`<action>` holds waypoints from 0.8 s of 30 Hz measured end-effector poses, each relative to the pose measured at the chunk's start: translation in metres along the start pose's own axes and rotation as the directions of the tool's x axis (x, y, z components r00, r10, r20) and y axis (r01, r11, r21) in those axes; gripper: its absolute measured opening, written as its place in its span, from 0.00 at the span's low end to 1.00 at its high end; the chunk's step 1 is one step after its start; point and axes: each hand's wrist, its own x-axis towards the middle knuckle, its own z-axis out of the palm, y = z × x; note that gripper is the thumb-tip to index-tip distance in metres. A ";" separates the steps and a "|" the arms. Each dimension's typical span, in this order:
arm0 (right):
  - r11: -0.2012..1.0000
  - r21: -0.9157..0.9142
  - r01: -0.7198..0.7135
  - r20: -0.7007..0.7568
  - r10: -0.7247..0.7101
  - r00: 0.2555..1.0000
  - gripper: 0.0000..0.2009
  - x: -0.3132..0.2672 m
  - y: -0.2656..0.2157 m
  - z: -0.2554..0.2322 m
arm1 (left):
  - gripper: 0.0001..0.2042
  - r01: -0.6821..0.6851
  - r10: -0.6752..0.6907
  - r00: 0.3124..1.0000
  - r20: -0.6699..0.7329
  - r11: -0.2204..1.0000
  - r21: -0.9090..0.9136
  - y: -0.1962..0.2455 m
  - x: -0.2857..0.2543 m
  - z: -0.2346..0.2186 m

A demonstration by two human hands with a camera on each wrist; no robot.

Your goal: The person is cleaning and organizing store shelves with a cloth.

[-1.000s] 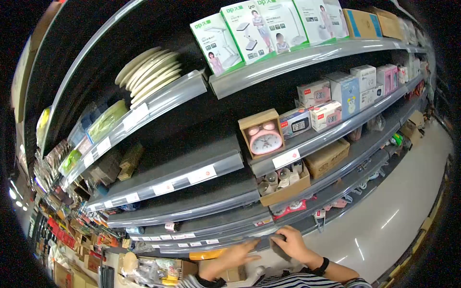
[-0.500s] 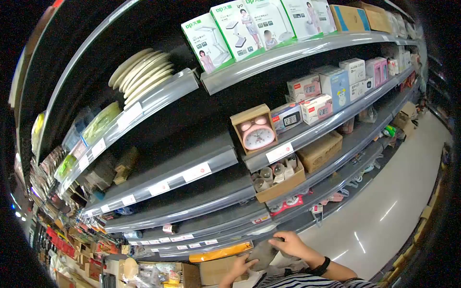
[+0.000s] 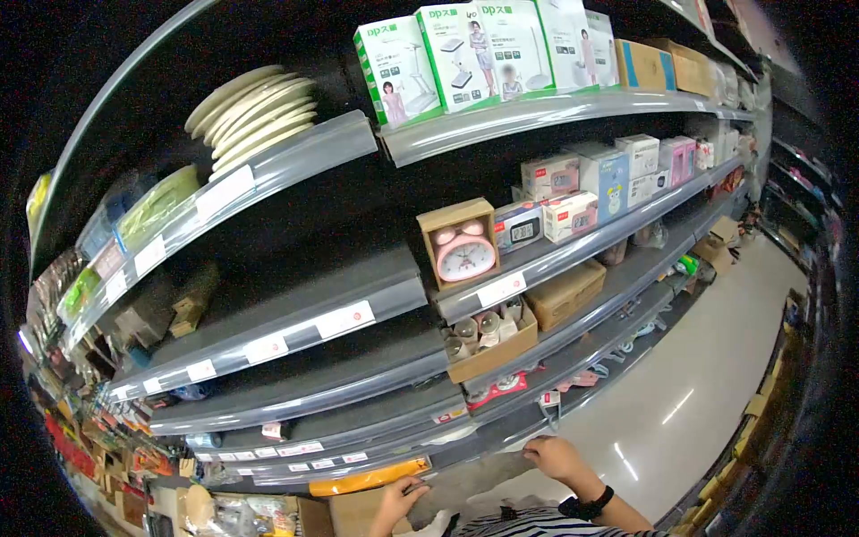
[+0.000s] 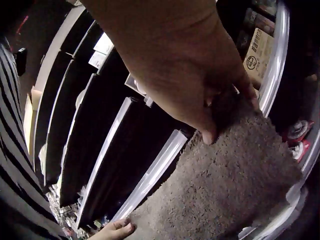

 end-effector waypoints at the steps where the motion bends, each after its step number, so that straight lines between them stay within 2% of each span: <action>1: 0.998 -0.049 -0.035 -0.038 0.034 0.999 0.09 0.002 -0.005 0.003 | 0.11 -0.011 0.011 1.000 0.021 1.000 -0.004 -0.008 0.002 -0.003; 2: 0.997 -0.056 -0.057 -0.054 0.054 0.997 0.09 0.006 -0.011 0.005 | 0.11 -0.042 0.042 0.999 -0.007 0.999 0.034 -0.022 0.001 -0.005; 5: 0.986 -0.169 -0.007 -0.205 -0.028 0.978 0.08 0.020 -0.030 0.016 | 0.11 -0.062 0.066 0.996 -0.055 0.996 0.063 -0.032 0.009 -0.019; 6: 0.983 -0.185 0.002 -0.154 -0.031 0.988 0.08 0.029 -0.032 0.019 | 0.11 -0.029 0.036 0.994 -0.104 0.997 0.065 -0.035 0.004 -0.024; 8: 0.965 -0.257 0.061 -0.217 -0.119 0.969 0.07 0.036 -0.041 0.027 | 0.11 0.074 -0.065 0.996 -0.061 0.986 0.152 -0.022 -0.002 -0.046; 9: 0.958 -0.268 0.107 -0.108 -0.140 0.984 0.07 0.031 -0.048 0.033 | 0.10 0.056 -0.052 0.998 -0.029 0.987 0.152 -0.018 -0.001 -0.057; 10: 0.965 -0.248 0.084 -0.168 -0.128 0.977 0.05 0.039 -0.056 0.038 | 0.09 -0.095 0.107 0.990 -0.090 0.986 0.134 -0.025 -0.001 -0.064; 11: 0.973 -0.223 0.062 -0.249 -0.118 0.961 0.04 0.051 -0.064 0.042 | 0.08 -0.187 0.224 0.964 -0.145 0.955 0.229 -0.020 0.000 -0.075; 12: 0.962 -0.245 0.117 -0.176 -0.163 0.971 0.04 0.060 -0.069 0.050 | 0.08 -0.272 0.343 0.923 -0.173 0.901 0.338 -0.016 0.001 -0.087; 14: 0.977 -0.202 0.065 -0.222 -0.110 0.969 0.02 0.061 -0.076 0.061 | 0.09 -0.191 0.279 0.936 -0.213 0.914 0.358 -0.007 0.002 -0.102; 15: 0.993 -0.118 0.014 -0.203 -0.038 0.978 0.03 0.068 -0.087 0.064 | 0.09 -0.168 0.251 0.940 -0.230 0.929 0.329 -0.005 0.003 -0.110; 16: 0.991 -0.135 0.013 -0.180 -0.037 0.983 0.03 0.078 -0.093 0.064 | 0.09 -0.125 0.214 0.944 -0.250 0.936 0.329 -0.004 0.006 -0.118; 18: 0.976 -0.189 0.112 -0.291 -0.164 0.942 0.05 0.107 -0.098 0.065 | 0.09 -0.085 0.174 0.949 -0.265 0.945 0.315 0.001 0.023 -0.139; 20: 0.955 -0.250 0.158 -0.337 -0.239 0.911 0.05 0.140 -0.113 0.052 | 0.08 -0.150 0.226 0.921 -0.317 0.957 0.247 0.014 0.042 -0.160; 22: 0.932 -0.297 0.205 -0.431 -0.323 0.842 0.05 0.183 -0.148 0.040 | 0.06 -0.280 0.364 0.825 -0.433 0.928 0.247 0.027 0.070 -0.180; 24: 0.945 -0.299 0.130 -0.496 -0.270 0.825 0.06 0.223 -0.158 0.034 | 0.08 -0.342 0.449 0.742 -0.498 0.892 0.296 0.046 0.099 -0.203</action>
